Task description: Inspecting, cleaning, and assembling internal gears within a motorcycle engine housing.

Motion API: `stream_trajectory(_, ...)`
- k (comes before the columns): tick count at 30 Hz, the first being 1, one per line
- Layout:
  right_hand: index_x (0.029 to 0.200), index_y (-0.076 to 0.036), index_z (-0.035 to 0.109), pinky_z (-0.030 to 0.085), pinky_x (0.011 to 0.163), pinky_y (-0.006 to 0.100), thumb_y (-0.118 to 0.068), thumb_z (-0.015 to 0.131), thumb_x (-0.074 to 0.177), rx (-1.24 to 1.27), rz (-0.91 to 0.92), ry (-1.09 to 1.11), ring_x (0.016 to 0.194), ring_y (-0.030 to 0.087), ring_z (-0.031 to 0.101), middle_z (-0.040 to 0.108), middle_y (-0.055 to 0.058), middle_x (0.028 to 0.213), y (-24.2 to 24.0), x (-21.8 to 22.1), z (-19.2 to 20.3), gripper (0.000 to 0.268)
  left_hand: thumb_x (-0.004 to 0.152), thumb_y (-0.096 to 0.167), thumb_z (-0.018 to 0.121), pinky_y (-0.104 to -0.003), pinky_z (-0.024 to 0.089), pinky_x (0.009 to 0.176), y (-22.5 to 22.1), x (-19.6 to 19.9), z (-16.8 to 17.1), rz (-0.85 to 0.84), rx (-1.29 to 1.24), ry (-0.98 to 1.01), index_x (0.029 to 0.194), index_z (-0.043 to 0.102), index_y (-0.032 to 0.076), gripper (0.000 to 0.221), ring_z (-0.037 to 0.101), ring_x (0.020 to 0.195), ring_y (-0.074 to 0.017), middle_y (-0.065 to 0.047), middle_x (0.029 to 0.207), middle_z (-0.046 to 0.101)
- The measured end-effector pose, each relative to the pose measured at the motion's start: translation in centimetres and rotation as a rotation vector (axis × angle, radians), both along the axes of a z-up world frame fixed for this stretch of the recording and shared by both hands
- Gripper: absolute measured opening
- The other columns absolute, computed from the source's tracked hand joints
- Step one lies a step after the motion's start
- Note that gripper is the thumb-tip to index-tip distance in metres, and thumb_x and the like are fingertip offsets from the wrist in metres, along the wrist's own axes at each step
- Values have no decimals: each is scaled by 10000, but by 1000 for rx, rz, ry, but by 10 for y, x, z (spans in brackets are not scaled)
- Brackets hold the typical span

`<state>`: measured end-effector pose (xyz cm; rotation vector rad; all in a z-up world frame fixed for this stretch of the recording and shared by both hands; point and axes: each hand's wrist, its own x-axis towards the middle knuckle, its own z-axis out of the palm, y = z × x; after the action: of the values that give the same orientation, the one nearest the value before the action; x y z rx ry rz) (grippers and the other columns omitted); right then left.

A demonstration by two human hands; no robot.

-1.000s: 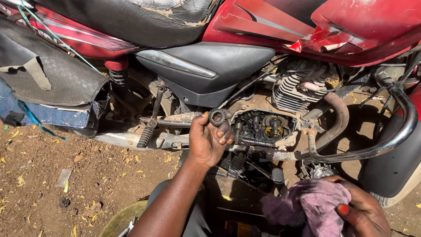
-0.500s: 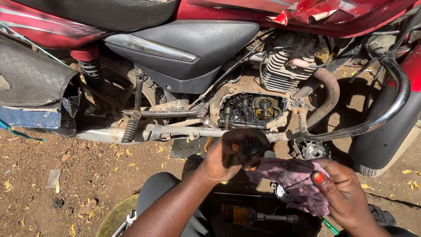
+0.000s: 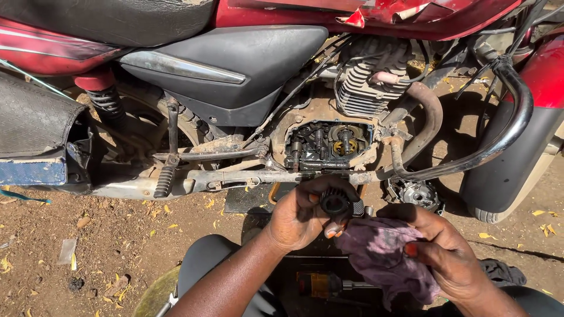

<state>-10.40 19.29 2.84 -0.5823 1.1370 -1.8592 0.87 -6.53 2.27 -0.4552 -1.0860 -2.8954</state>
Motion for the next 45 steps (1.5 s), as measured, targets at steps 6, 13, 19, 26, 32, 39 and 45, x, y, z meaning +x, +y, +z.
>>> stream_trajectory(6,1315,99,580,587,887,443,-190,796,900,8,-222,114,966,260,707,716,201,1113,4,-4,-19,550,1016,446,607,-329,510,610,11,-6,-15,36,-95,-95,1338,562,10,545,677,741,-202,-147,886,698)
stream_trajectory(13,1125,-75,603,680,685,290,-440,675,951,211,-118,608,761,121,797,808,29,872,-15,2,-103,410,907,337,475,-359,574,803,43,-10,-38,9,168,-342,1309,585,42,511,698,953,-201,-80,1111,706)
stream_trajectory(19,1348,-117,536,569,1011,305,-526,661,981,-296,-169,567,1167,122,664,672,54,1223,-30,4,-46,563,1099,415,390,-336,489,689,25,0,-37,-112,295,-130,1387,607,0,549,655,810,-221,-112,1110,705)
stream_trajectory(26,1398,-47,491,516,1052,430,-232,832,811,77,-196,162,1202,222,619,634,108,1289,-24,-2,-27,704,976,390,358,-404,569,780,8,-12,-21,200,-64,-256,1313,602,38,545,675,890,-252,-129,1171,687)
stream_trajectory(32,1354,-123,552,528,1012,400,-354,817,838,277,-156,358,1171,218,652,666,81,1245,-20,-6,-41,625,1010,282,390,-399,521,1014,2,-8,-43,343,-138,-187,1350,576,-7,483,630,1120,-225,-150,1262,623)
stream_trajectory(39,1054,-79,723,582,800,376,-514,661,918,579,7,648,872,218,651,719,85,867,-25,-5,-47,461,1010,850,181,-387,549,804,13,5,7,457,-1172,97,1187,607,15,954,685,924,-232,-131,1024,647)
stream_trajectory(45,1052,-12,643,533,807,308,-566,727,919,271,13,503,873,139,592,640,54,947,-24,-3,-36,576,967,850,287,-383,510,982,7,4,9,413,-915,22,1257,614,10,946,660,1099,-240,-113,1133,656)
